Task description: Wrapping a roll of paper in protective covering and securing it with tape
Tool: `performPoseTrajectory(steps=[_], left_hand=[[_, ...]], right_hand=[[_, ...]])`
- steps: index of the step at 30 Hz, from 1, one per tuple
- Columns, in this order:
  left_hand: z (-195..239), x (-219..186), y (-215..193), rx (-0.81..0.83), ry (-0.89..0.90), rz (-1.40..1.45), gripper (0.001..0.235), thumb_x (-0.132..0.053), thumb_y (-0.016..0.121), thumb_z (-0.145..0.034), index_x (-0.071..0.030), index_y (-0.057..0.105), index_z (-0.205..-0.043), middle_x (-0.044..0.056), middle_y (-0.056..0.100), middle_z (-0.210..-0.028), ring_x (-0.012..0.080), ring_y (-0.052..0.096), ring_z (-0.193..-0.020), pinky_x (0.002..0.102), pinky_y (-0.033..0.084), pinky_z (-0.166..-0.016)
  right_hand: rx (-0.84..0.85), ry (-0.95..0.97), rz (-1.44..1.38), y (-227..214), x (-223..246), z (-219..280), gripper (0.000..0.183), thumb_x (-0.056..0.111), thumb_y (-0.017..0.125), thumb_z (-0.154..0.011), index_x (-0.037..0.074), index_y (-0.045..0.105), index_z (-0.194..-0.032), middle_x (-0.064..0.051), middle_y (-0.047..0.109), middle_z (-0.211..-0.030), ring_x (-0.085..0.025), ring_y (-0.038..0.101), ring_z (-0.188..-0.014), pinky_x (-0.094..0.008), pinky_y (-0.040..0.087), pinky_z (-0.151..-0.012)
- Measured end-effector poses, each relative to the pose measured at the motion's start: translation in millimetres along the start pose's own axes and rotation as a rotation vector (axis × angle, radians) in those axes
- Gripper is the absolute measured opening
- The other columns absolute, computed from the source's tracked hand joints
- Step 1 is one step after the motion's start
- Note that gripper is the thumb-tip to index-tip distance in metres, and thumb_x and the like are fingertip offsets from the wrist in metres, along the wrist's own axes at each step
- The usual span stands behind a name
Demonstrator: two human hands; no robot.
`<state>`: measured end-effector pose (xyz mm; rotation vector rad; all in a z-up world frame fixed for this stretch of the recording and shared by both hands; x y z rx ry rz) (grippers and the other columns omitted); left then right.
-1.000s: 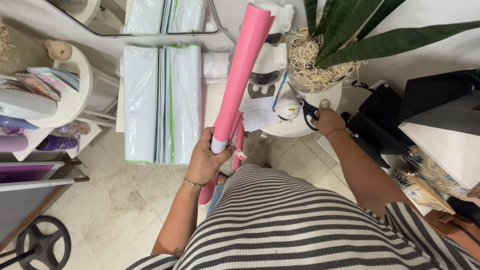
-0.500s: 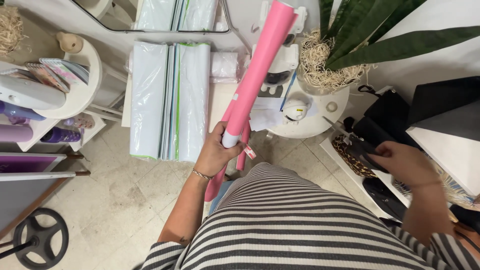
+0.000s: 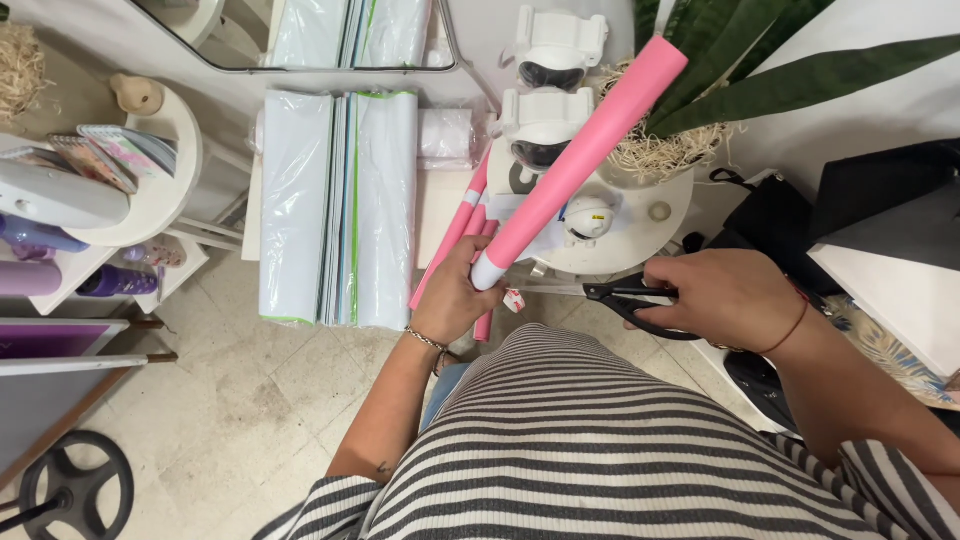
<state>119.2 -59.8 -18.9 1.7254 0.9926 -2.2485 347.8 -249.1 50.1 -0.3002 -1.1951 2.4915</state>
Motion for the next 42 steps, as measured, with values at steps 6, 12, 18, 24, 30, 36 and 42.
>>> performPoseTrajectory(steps=[6, 12, 18, 24, 30, 36, 42], left_hand=[[5, -1, -5, 0.01, -0.041, -0.035, 0.057, -0.012, 0.072, -0.077, -0.011, 0.049, -0.129, 0.014, 0.048, -0.156, 0.024, 0.055, -0.137, 0.034, 0.048, -0.095], [8, -4, -4, 0.018, 0.059, 0.017, 0.056, -0.004, 0.074, -0.078, -0.009, 0.049, -0.128, 0.015, 0.051, -0.152, 0.0242, 0.038, -0.151, 0.035, 0.042, -0.11], [9, -13, -6, 0.005, -0.116, -0.026, 0.062, -0.024, 0.078, -0.074, -0.026, 0.052, -0.13, 0.007, 0.059, -0.141, 0.0384, 0.06, -0.126, 0.053, 0.046, -0.105], [10, -25, -4, -0.026, 0.0, -0.091, 0.058, -0.009, 0.074, -0.078, -0.012, 0.049, -0.129, 0.02, 0.053, -0.145, 0.0445, 0.053, -0.131, 0.058, 0.046, -0.105], [10, 33, -7, -0.074, -0.013, -0.143, 0.059, -0.018, 0.077, -0.079, -0.016, 0.051, -0.132, 0.013, 0.056, -0.139, 0.0368, 0.055, -0.131, 0.05, 0.047, -0.106], [14, 44, -6, -0.09, -0.103, -0.148, 0.062, -0.022, 0.079, -0.078, -0.019, 0.051, -0.134, 0.01, 0.057, -0.135, 0.0347, 0.056, -0.13, 0.049, 0.047, -0.105], [6, 41, 8, -0.085, -0.143, -0.074, 0.065, -0.025, 0.078, -0.079, -0.021, 0.049, -0.137, 0.012, 0.058, -0.134, 0.0378, 0.055, -0.13, 0.053, 0.046, -0.106]], right_hand=[[-0.028, -0.022, 0.027, -4, 2, -2, 0.04, 0.071, 0.06, -0.084, 0.033, 0.058, -0.094, 0.007, 0.07, -0.08, -0.019, 0.067, -0.081, -0.04, 0.04, -0.063], [-0.102, -0.087, 0.062, 3, 13, -13, 0.039, 0.071, 0.063, -0.083, 0.033, 0.061, -0.093, 0.004, 0.069, -0.074, -0.022, 0.067, -0.075, -0.041, 0.042, -0.058], [-0.036, -0.126, -0.046, -25, 25, 5, 0.028, 0.055, 0.063, -0.085, 0.028, 0.06, -0.083, 0.002, 0.07, -0.07, -0.023, 0.072, -0.083, -0.033, 0.051, -0.07], [0.011, -0.095, -0.032, -27, 21, 13, 0.029, 0.06, 0.063, -0.085, 0.03, 0.063, -0.087, 0.002, 0.074, -0.076, -0.023, 0.074, -0.088, -0.032, 0.053, -0.072], [0.089, 0.072, -0.249, 6, -21, 22, 0.024, 0.048, 0.064, -0.085, 0.028, 0.073, -0.096, 0.003, 0.082, -0.082, -0.022, 0.076, -0.092, -0.031, 0.056, -0.079], [0.05, 0.31, -0.47, 145, -92, 1, 0.037, 0.047, 0.06, -0.091, 0.024, 0.072, -0.118, -0.01, 0.082, -0.113, -0.034, 0.073, -0.113, -0.044, 0.058, -0.092], [-0.119, 0.321, -0.601, 198, -76, -104, 0.05, 0.053, 0.052, -0.099, 0.01, 0.07, -0.118, -0.018, 0.076, -0.112, -0.035, 0.072, -0.106, -0.043, 0.057, -0.088]])
Point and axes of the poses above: each hand's wrist, its own z-axis away from the middle knuckle, its own y-axis out of the palm, x = y × z, the point moved 4 cm from there along -z, towards the middle knuckle
